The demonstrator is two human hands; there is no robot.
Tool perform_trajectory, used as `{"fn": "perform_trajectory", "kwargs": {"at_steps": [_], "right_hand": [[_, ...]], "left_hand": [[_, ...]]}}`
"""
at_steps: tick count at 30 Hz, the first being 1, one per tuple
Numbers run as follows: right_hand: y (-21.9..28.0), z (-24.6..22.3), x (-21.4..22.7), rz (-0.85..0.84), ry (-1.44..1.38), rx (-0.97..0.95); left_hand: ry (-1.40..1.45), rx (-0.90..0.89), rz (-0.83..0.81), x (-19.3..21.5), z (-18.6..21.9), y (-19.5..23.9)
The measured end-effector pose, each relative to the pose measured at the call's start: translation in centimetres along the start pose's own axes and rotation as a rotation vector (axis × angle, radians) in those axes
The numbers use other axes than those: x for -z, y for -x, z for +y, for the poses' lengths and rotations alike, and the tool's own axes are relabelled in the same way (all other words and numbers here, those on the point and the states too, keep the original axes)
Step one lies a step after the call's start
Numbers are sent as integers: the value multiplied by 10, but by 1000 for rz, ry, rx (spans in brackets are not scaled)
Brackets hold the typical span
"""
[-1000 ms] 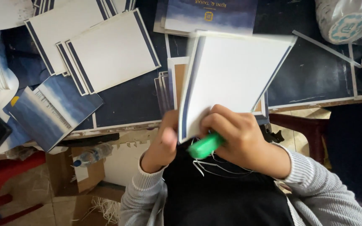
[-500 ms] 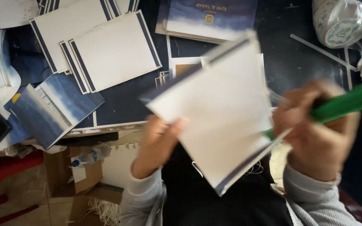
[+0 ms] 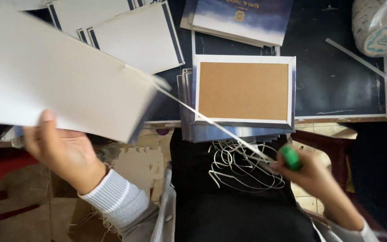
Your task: Assembling invitation cards by applying adhesive and folding them.
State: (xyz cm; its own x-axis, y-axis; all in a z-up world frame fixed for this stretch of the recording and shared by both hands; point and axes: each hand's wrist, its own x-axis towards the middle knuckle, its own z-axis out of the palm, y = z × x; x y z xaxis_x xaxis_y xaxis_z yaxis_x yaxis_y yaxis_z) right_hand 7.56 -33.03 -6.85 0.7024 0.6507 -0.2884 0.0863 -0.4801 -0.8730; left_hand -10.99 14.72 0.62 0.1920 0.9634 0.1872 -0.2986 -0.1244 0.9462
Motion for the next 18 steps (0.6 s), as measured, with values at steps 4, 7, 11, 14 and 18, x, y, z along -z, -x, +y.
{"fn": "perform_trajectory", "kwargs": {"at_steps": [4,7,11,14,18], "right_hand": [[14,52,-24,-197,453,-307],[16,67,-27,-295,568,-372],[9,40,0,-689,603,-218],[-10,-29,30,-689,356,33],[-35,-83,21,-280,-23,199]], "left_hand": [[58,-287,-96,13,-6,-10],[176,-288,-213,5,-13,-1],[534,-618,-1265,4,-79,-76],[1329,-55,-1254,-61,-118,-44],[1724,330,-1103,-122,-145,18]]}}
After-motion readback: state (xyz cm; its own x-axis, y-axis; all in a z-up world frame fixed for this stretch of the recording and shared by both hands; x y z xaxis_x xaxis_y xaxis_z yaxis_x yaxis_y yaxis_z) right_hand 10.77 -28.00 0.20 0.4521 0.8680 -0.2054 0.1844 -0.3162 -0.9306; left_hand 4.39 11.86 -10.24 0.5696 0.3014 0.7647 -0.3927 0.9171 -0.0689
